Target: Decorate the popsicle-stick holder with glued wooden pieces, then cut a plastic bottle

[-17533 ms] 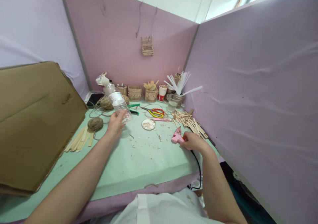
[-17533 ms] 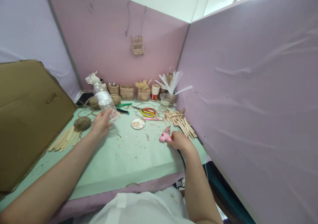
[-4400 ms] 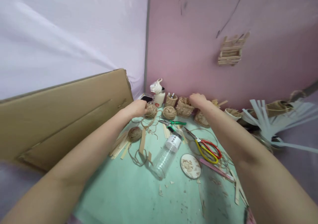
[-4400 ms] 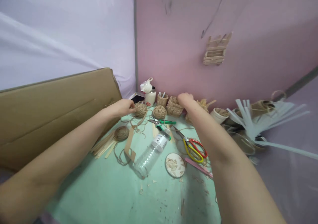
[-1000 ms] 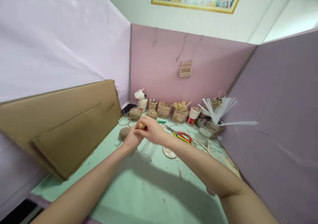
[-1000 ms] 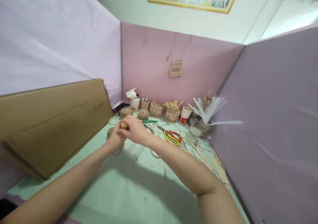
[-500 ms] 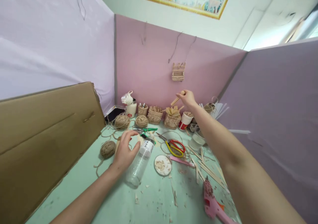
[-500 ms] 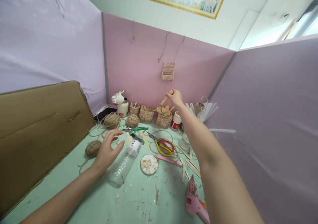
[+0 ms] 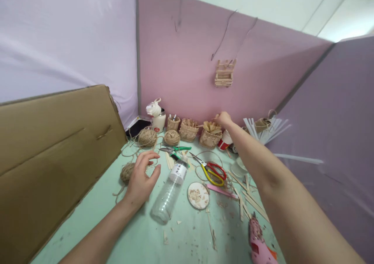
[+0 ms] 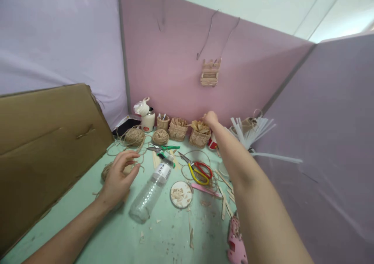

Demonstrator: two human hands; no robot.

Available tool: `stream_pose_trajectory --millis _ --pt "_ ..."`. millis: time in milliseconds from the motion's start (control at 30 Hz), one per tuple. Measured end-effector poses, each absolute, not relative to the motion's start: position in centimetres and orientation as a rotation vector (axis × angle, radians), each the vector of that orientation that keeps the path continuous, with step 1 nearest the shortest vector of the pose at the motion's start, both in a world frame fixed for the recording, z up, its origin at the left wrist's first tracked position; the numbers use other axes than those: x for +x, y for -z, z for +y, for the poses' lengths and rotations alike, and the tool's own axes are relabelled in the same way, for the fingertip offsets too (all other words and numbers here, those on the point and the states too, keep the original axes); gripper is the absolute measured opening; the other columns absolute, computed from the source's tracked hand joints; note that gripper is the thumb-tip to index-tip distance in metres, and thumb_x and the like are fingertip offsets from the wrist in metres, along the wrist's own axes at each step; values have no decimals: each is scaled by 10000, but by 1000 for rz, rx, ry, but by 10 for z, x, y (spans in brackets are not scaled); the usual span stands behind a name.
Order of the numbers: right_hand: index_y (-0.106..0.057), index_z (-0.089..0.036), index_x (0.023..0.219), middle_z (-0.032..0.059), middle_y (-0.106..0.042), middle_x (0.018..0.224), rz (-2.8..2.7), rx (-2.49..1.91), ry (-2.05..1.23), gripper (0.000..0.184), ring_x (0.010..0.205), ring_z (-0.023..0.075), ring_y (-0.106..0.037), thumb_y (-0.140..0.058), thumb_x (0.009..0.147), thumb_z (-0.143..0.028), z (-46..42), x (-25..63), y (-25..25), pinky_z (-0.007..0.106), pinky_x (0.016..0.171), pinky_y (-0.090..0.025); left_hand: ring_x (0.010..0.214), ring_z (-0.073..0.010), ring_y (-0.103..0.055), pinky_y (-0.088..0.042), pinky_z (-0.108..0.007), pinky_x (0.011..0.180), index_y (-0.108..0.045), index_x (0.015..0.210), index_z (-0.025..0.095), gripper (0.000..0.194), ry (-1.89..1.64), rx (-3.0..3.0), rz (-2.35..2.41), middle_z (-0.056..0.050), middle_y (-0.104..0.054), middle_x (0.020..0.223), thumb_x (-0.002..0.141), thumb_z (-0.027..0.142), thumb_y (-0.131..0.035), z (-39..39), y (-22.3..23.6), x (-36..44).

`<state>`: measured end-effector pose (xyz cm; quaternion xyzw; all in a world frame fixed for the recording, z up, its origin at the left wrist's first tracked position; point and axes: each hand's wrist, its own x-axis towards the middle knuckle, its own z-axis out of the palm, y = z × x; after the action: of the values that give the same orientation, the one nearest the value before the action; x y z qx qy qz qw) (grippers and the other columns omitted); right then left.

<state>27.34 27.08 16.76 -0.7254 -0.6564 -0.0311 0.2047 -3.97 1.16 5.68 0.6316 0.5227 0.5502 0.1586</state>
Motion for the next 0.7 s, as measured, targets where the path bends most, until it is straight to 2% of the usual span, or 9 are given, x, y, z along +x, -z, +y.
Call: stream_pose_trajectory --millis 100,200,300,367,433,500,600,700 --pt "-688 -104 985 181 -687 995 -1893 -2030 108 232 943 247 -635 -645 802 -241 268 270 -164 313 789 -462 1094 -203 -555 -500 -369 933 -601 1007 227 176 -1590 1778 1519 -60 -567 1144 845 246 -537 13 -56 -42" --pt "-686 -110 1030 198 -664 1072 -1960 -2040 103 269 1029 279 -608 -644 810 -258 261 266 -167 347 849 -447 1065 -196 -564 -518 -349 896 -600 990 221 170 -1612 1726 1524 -60 -570 1118 834 233 -536 15 -54 -44" --pt "-611 -103 1211 245 -549 1279 -1913 -2000 253 493 1183 361 -508 -664 808 -383 244 250 -178 444 906 -426 1056 -190 -565 -517 -330 878 -595 984 220 175 -1615 1713 1518 -54 -571 1105 821 211 -534 16 -55 -45" --pt "-556 -136 1293 225 -479 1375 -1911 -1856 427 555 1246 375 -450 -637 828 -427 223 228 -183 476 938 -407 1058 -192 -564 -508 -329 879 -595 985 219 181 -1598 1722 1532 -52 -573 1104 815 207 -533 16 -56 -44" --pt "-638 -163 1176 175 -584 1270 -2116 -1707 430 367 1170 320 -528 -563 883 -372 198 198 -180 426 935 -418 1037 -194 -571 -499 -336 878 -594 981 214 179 -1548 1727 1552 -55 -580 1093 817 213 -523 15 -57 -43" --pt "-703 -201 1014 111 -695 1066 -2493 -1638 261 257 1032 261 -619 -509 910 -334 172 164 -165 377 917 -432 988 -199 -584 -492 -351 871 -592 968 209 165 -1406 1754 1560 -57 -593 1060 824 232 -513 11 -57 -38" --pt "-726 -201 941 109 -728 1016 -2858 -1673 81 253 1015 269 -650 -584 852 -390 144 122 -129 370 903 -452 981 -229 -594 -483 -381 867 -592 1005 216 211 -1055 1849 1525 -69 -599 1070 823 307 -538 1 -56 -28" --pt "-736 -176 929 135 -739 994 -2912 -1772 23 299 979 282 -678 -704 742 -408 137 104 -96 344 839 -492 1092 -284 -576 -470 -398 897 -553 1177 235 434 -812 1918 1472 -98 -565 1187 774 388 -606 -12 -53 -18"
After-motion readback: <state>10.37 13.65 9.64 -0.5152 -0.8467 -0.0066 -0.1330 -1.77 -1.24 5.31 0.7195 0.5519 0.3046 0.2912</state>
